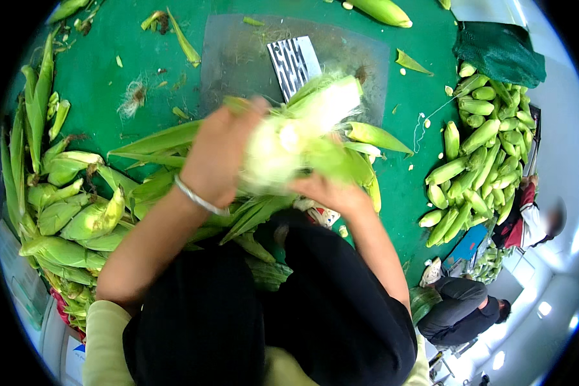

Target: The person husks corn by using a cleaver to trim the ends of the cobs on a cutting board, then peels away the green husks by hand and tosses the cleaned cobs onto a pile.

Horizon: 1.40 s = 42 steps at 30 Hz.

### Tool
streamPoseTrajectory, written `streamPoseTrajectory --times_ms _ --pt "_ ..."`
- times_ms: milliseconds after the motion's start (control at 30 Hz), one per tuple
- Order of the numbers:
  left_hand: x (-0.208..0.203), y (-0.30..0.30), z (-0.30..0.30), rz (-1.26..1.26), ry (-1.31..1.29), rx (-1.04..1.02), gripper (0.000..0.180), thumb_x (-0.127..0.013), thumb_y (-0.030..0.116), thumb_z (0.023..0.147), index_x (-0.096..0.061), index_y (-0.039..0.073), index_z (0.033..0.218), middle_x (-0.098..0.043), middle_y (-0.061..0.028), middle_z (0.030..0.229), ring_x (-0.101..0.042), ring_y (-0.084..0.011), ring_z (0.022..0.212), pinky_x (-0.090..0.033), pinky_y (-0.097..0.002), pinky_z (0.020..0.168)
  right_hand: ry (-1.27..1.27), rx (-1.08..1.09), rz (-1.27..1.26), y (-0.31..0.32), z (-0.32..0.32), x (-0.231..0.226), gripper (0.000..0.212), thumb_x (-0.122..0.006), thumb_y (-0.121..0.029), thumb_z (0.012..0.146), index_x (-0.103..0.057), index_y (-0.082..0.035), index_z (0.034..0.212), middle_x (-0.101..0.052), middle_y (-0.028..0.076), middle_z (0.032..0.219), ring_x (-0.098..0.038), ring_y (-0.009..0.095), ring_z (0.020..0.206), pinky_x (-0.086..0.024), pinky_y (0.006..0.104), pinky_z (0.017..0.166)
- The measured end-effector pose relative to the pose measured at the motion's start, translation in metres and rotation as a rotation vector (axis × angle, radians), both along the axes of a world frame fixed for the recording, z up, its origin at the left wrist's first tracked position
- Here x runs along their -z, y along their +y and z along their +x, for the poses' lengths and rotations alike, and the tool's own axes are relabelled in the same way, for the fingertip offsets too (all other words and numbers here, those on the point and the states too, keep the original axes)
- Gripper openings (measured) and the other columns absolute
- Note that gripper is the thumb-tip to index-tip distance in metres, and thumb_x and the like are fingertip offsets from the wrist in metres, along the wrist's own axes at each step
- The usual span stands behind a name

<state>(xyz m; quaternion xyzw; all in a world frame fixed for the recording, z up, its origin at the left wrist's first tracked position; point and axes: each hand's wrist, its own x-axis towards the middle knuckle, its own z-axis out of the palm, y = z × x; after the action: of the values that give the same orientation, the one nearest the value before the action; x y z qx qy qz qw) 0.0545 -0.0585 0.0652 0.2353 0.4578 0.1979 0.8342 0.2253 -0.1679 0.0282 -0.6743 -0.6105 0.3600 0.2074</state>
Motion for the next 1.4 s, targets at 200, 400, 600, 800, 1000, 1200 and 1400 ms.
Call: streamPoseTrajectory --times_ms 200,400,600,800,1000,1200,1400 --pt "-0.048 0.019 -0.034 1.163 -0.01 0.443 0.08 -0.071 0.024 0.072 -0.027 0.0 0.134 -0.033 -0.017 0.136 -0.036 -0.025 0.125 -0.034 -0.0415 0.098 0.449 0.457 0.041 0.02 -0.002 -0.006 0.041 -0.072 -0.016 0.072 -0.054 -0.001 0.106 -0.06 0.005 0.096 -0.057 0.022 0.088 -0.046 0.0338 0.079" --pt "0.015 -0.01 -0.014 0.934 0.207 0.77 0.085 -0.079 0.033 0.06 -0.034 0.0 0.125 -0.054 -0.0159 0.112 -0.055 -0.0259 0.102 -0.043 -0.0331 0.087 1.251 0.866 0.208 0.032 -0.023 -0.041 0.043 -0.067 -0.002 0.07 -0.05 -0.002 0.11 -0.056 0.005 0.093 -0.054 0.015 0.087 -0.044 0.0277 0.078" --pt "0.013 -0.023 -0.023 0.723 -0.079 0.836 0.082 -0.072 0.041 0.065 -0.032 0.005 0.127 -0.056 -0.0203 0.106 -0.057 -0.0314 0.097 -0.044 -0.0345 0.083 0.056 0.666 0.603 0.022 0.006 -0.053 0.019 -0.062 -0.002 0.077 -0.056 -0.003 0.095 -0.061 0.008 0.081 -0.06 0.016 0.072 -0.048 0.0292 0.062" --pt "0.001 0.07 -0.042 0.762 0.247 0.859 0.072 -0.076 0.032 0.067 -0.04 0.006 0.124 -0.049 -0.0106 0.116 -0.047 -0.0183 0.109 -0.038 -0.0316 0.094 -0.299 0.85 0.615 0.018 0.062 -0.06 0.005 -0.058 -0.004 0.083 -0.057 0.0 0.085 -0.057 0.008 0.065 -0.053 0.013 0.055 -0.043 0.0254 0.052" --pt "-0.093 0.308 -0.052 0.77 -0.338 -0.271 0.035 -0.049 0.026 0.088 -0.045 0.002 0.113 -0.057 -0.0182 0.105 -0.058 -0.0247 0.096 -0.048 -0.0315 0.079 -0.145 0.53 0.359 -0.002 0.052 -0.02 0.009 -0.061 -0.001 0.074 -0.057 0.0 0.082 -0.058 0.015 0.075 -0.058 0.029 0.065 -0.047 0.0353 0.06" --pt "-0.049 0.238 -0.141 0.708 0.159 -0.371 0.034 -0.051 0.02 0.086 -0.046 0.003 0.114 -0.057 -0.0149 0.106 -0.059 -0.0227 0.092 -0.048 -0.0298 0.075 -0.383 0.276 -0.024 0.0 0.037 0.051 0.04 -0.068 -0.023 0.071 -0.052 0.005 0.095 -0.051 0.025 0.095 -0.048 0.041 0.091 -0.04 0.0463 0.08" --pt "0.012 0.113 -0.354 0.744 1.129 -0.075 0.02 -0.056 0.012 0.083 -0.059 0.002 0.1 -0.063 -0.004 0.09 -0.06 -0.0113 0.079 -0.046 -0.0236 0.065 -0.334 0.063 -0.005 0.006 0.013 0.104 0.029 -0.067 -0.011 0.069 -0.045 0.002 0.082 -0.05 0.023 0.079 -0.05 0.041 0.075 -0.041 0.046 0.068"
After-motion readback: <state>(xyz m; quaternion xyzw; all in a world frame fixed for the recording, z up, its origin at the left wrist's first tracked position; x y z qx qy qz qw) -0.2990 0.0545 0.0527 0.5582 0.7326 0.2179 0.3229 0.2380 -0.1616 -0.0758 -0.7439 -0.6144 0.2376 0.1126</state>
